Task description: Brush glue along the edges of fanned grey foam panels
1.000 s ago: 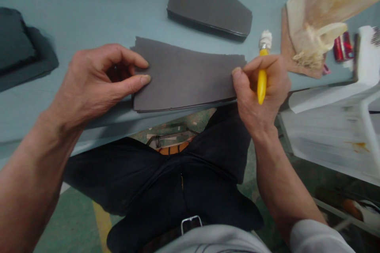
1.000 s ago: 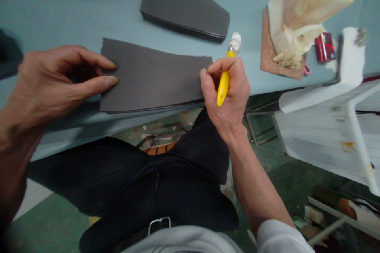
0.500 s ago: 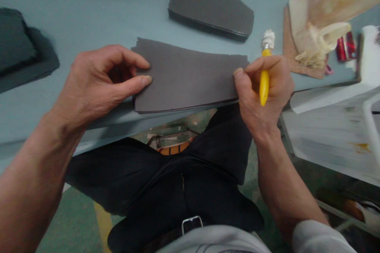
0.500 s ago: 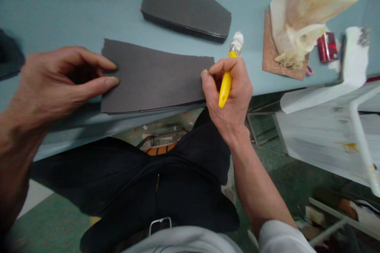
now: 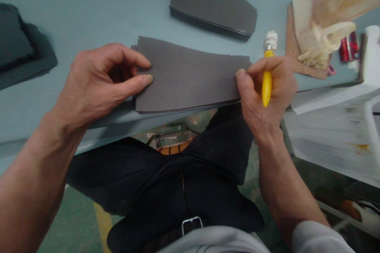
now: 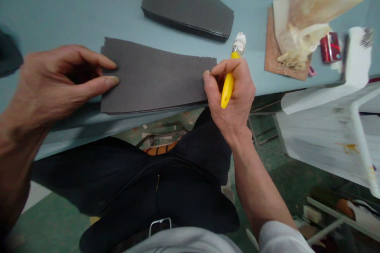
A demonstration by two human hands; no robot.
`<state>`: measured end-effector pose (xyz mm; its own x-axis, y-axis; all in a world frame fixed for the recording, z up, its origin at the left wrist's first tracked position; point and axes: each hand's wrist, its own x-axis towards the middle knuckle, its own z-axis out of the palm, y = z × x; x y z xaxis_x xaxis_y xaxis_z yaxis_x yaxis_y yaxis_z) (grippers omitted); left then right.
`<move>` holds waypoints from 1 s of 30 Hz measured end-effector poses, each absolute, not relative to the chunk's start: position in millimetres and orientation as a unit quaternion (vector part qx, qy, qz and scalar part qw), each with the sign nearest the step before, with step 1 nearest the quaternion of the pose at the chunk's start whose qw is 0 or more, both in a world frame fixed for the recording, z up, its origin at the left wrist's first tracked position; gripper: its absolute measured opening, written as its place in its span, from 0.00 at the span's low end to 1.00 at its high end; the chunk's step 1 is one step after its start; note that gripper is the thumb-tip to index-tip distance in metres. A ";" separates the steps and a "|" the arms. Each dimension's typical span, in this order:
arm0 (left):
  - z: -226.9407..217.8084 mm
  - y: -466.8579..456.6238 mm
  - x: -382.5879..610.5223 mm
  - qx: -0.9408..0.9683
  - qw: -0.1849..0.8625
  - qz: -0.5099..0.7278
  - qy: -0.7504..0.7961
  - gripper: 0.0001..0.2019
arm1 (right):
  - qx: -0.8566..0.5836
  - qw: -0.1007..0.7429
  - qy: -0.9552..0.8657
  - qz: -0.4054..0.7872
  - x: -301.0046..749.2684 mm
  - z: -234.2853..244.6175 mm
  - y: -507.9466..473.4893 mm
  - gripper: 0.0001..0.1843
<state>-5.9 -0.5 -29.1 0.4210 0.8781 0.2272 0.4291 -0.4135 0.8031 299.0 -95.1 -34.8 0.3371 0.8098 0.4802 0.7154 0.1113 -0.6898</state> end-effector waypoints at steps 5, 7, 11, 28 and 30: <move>-29.9 0.7 -6.9 0.770 0.341 0.335 0.422 0.14 | -0.660 0.480 -0.574 0.069 299.9 -35.8 -95.1 0.10; -30.6 0.7 -7.3 0.772 0.340 0.333 0.421 0.14 | -0.655 0.483 -0.576 0.077 300.4 -36.3 -95.0 0.10; -31.9 -0.2 -6.6 0.772 0.333 0.337 0.425 0.12 | -0.643 0.493 -0.582 0.069 300.4 -37.8 -94.3 0.10; -31.1 -3.2 -2.4 0.759 0.332 0.339 0.445 0.08 | -0.639 0.494 -0.585 0.073 302.5 -45.1 -92.9 0.09; -30.7 -3.6 -1.7 0.756 0.334 0.339 0.449 0.08 | -0.643 0.493 -0.582 0.068 302.2 -44.9 -92.4 0.10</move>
